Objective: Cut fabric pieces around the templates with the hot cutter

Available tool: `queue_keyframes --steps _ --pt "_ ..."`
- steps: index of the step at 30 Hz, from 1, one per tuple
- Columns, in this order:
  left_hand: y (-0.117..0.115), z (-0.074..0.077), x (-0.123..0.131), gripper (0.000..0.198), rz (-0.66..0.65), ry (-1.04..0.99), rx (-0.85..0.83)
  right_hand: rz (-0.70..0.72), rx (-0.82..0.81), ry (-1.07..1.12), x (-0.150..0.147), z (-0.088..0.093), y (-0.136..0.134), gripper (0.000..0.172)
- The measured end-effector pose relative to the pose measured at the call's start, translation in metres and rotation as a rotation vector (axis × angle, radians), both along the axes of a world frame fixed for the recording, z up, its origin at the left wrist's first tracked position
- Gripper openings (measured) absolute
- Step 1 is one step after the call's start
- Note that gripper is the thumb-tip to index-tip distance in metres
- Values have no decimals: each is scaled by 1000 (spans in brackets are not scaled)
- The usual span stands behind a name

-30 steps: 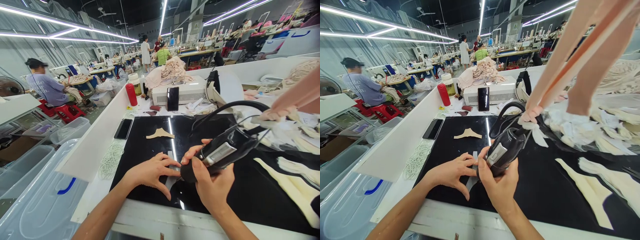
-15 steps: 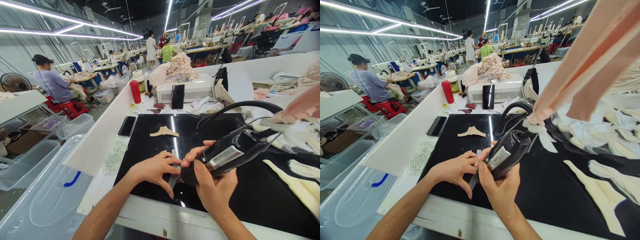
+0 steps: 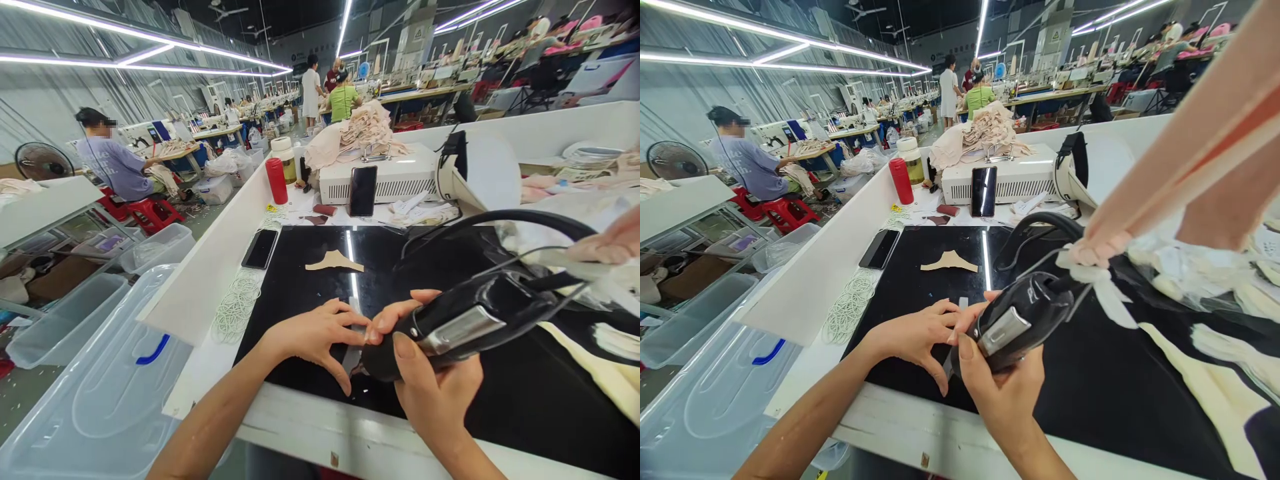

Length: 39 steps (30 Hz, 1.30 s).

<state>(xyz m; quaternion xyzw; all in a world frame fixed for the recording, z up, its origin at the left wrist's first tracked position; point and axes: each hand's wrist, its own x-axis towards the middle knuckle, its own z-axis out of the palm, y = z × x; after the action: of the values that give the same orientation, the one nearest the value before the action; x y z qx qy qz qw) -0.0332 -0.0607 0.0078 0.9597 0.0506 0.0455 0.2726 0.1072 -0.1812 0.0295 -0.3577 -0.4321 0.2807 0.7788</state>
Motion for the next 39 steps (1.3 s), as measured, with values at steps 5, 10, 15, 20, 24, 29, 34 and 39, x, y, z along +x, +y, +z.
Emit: queue_keyframes --steps 5,10,15,20,24,29,34,39 --pt "7 3 -3 65 11 -23 -49 -40 4 -5 16 -1 0 36" --pt "12 2 -4 43 52 -53 21 -114 -35 0 40 1 -3 36" --pt "6 3 -2 26 54 -88 62 -210 -42 -14 60 6 -7 37" --pt "-5 5 4 15 -24 -126 -37 -289 -50 -15 77 5 -8 39" --pt "-11 1 10 20 33 -165 -62 -310 -50 -18 83 7 -7 38" --pt "-14 -3 13 20 89 -148 -63 -285 1 -14 72 14 -2 39" --pt "-11 -3 12 30 21 -141 -36 -190 24 -34 51 15 3 37" --pt "-10 -1 12 34 8 -106 -33 -113 10 -46 38 7 4 38"
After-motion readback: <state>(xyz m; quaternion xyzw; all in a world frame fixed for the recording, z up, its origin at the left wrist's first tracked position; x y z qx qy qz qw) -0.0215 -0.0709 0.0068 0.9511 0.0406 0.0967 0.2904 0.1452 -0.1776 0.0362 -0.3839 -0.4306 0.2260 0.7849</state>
